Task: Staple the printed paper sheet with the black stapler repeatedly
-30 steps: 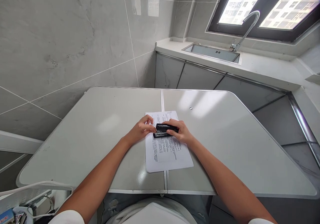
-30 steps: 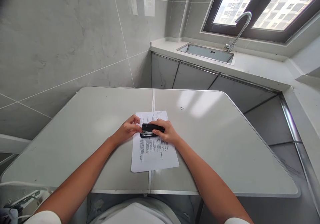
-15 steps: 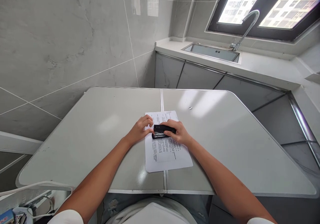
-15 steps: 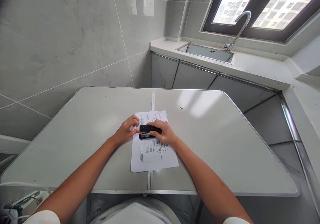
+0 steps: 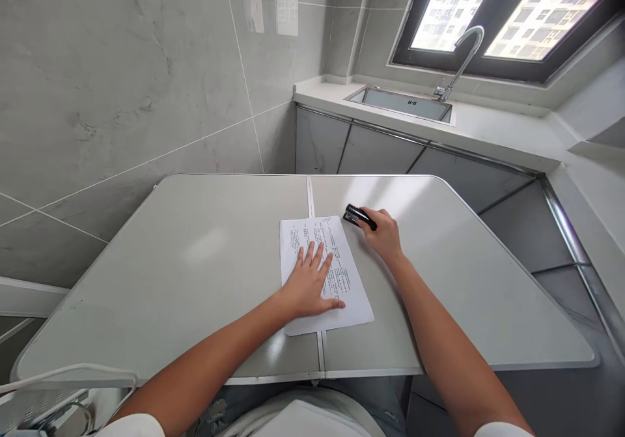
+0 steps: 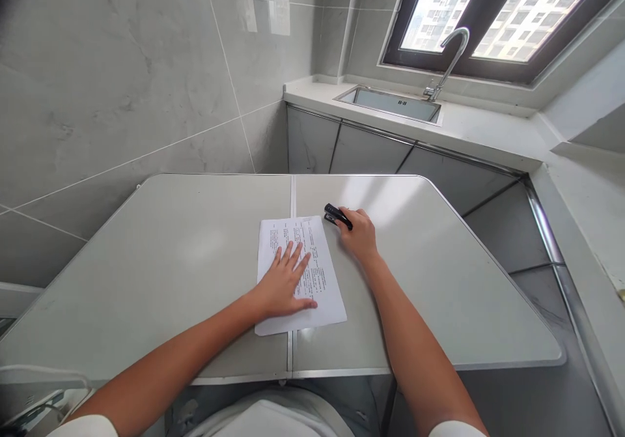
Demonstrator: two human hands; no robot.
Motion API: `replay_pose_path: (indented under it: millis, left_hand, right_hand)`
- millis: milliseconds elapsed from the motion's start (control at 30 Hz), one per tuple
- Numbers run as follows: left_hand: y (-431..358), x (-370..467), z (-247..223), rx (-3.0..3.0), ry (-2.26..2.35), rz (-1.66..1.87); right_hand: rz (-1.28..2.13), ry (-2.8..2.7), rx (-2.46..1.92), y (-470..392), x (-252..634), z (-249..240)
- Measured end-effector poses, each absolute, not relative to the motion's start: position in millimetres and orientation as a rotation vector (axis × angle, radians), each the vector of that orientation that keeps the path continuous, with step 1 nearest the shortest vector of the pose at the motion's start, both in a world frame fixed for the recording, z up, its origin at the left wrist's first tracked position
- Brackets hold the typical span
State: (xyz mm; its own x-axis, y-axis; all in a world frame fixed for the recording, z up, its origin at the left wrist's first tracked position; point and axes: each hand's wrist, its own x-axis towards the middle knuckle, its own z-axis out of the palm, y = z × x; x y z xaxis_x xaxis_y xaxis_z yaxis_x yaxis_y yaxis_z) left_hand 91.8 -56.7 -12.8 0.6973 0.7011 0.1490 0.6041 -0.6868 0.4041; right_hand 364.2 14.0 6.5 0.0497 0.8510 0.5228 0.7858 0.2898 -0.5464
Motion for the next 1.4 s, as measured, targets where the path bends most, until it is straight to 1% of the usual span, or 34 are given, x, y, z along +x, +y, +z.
replay_pose_path:
  millis: [100,267,433,700,900,1100,1267,1400]
  left_hand:
    - [-62,100,-16,2.588,1.086,0.268]
    - [-51,94,-10,2.541,1.260,0.146]
    - [-46,88,-9,2.536,1.254,0.176]
    - [-25,70,-12,2.480,1.376,0.218]
    - [-21,64,-14,2.478,1.405,0.224]
    - [-18,60,-12,2.486,1.424,0.229]
    - [-6,51,-12,2.416,1.544,0.184]
    - [-2,46,-11,2.412,1.553,0.155]
  right_hand:
    - [0.113,-1.793,-1.541,16,381,5]
    - [0.388,-2.017,-1.353,12,391,12]
    - [0.584,-2.136,-1.195,7,388,18]
    - [0.647,-2.166,-1.159,5,403,24]
    - [0.760,-2.315,-1.067,1,388,37]
    - [0.828,-2.306,-1.072,-1,387,40]
    - [0.943,-2.317,-1.018,-3,394,44]
    - [1.017,-2.367,-0.957,-3,387,48]
